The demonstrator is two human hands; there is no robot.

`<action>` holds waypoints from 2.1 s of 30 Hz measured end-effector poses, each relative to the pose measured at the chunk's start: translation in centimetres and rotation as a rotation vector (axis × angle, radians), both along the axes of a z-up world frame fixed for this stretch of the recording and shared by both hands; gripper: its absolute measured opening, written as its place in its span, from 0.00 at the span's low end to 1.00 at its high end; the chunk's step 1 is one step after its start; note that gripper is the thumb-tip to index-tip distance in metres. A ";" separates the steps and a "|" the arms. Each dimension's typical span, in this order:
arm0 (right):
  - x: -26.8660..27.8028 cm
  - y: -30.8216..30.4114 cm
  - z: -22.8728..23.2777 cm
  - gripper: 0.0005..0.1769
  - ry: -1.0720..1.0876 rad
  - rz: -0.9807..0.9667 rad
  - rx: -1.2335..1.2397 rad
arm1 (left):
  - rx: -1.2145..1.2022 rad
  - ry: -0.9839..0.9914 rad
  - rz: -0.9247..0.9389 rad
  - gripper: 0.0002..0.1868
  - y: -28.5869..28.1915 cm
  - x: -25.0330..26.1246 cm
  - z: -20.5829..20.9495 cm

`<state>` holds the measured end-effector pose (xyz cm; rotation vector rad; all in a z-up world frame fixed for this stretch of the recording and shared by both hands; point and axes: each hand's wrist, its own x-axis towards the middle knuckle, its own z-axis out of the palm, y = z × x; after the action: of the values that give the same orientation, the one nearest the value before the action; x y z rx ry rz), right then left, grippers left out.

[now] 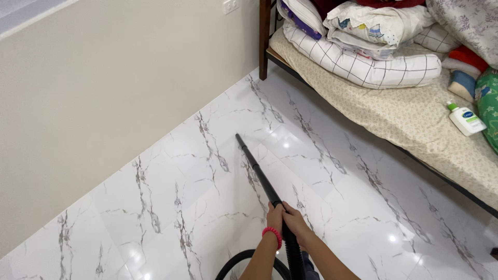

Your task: The person vacuums a marble floor by moving the vacuum nozzle along the edges of the walls, under a bed, and around a small table and a standing fan.

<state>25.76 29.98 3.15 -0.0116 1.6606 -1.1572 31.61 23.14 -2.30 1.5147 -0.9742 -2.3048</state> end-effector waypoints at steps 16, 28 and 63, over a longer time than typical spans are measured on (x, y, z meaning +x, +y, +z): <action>7.9 -4.0 0.7 0.39 0.140 0.440 0.081 | 0.131 0.134 0.519 0.19 -1.0 8.9 -4.8; 4.6 -6.9 -2.1 0.32 0.079 0.357 -0.006 | -0.022 0.068 0.500 0.18 -4.0 6.4 -3.9; 0.8 -10.9 1.9 0.34 0.076 0.832 0.058 | -0.005 0.044 0.904 0.24 -3.9 2.7 -2.5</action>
<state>26.61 19.05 5.04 -0.6542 1.5121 -0.4736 34.34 19.23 -4.83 1.4625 -0.1798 -1.6521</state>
